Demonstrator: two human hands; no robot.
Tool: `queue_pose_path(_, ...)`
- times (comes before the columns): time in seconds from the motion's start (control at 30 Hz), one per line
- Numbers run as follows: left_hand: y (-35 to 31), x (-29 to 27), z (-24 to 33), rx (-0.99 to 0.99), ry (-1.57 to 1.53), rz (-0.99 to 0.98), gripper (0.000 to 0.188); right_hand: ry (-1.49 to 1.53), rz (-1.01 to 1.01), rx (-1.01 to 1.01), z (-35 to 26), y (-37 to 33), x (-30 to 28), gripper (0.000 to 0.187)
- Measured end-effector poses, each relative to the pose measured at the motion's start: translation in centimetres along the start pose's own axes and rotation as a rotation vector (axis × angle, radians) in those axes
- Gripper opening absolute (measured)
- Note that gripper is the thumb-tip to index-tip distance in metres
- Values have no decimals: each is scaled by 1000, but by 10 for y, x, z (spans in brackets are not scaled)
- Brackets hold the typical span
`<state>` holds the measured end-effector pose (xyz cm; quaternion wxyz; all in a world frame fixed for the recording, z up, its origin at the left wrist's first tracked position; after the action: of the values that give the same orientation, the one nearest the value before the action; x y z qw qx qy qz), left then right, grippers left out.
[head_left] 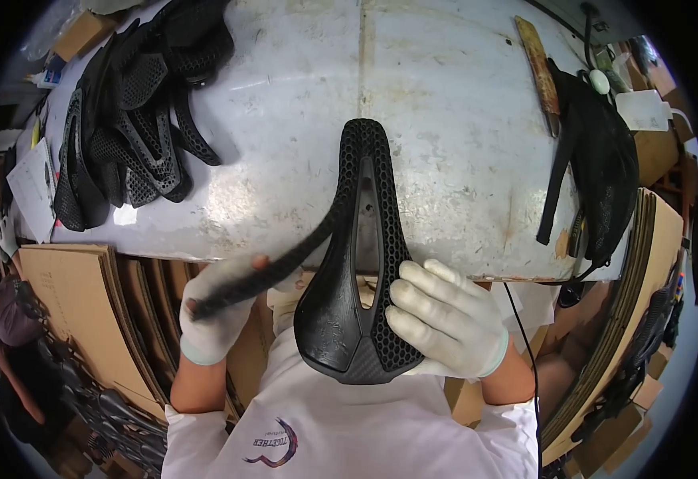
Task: The recorder is inspecting and assembling components of bicycle seats at a workstation.
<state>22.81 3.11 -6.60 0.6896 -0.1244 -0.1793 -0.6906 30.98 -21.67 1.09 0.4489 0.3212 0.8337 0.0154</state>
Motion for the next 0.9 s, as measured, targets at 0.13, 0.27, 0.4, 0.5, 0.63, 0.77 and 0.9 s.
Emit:
queue_pose_path(0.13, 8, 35, 28, 99, 675, -324, 75, 7, 6, 7, -1, -2, 3, 26)
queue_pose_path(0.27, 17, 53, 36, 136, 919, -413, 69, -8, -7, 15, -1, -2, 3, 26)
queue_pose_path(0.4, 19, 58, 45, 150, 963, -434, 65, -3, -22, 15, -3, -3, 3, 26)
queue_pose_path(0.5, 25, 61, 46, 148, 994, -441, 63, -3, -37, 20, 0, 0, 4, 27)
queue_pose_path(0.63, 32, 70, 58, 159, 1050, -471, 63, -22, -54, 30, 0, -3, 6, 27)
queue_pose_path(0.77, 29, 69, 57, 154, 1086, -492, 62, -18, -48, 28, 0, -3, 6, 27)
queue_pose_path(0.9, 27, 68, 54, 152, 1082, -513, 64, -25, -50, 33, 0, -5, 9, 27)
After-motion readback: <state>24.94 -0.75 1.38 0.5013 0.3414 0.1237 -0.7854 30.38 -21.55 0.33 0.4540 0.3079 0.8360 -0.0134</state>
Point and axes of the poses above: each hand's wrist, its own y-axis towards the middle knuckle, its own x-axis out of the palm, z = x × y, the point moved 7 cm from there along y, towards the middle knuckle, and after that the axes turned 6 degrees about x, right-handed, at the moved point
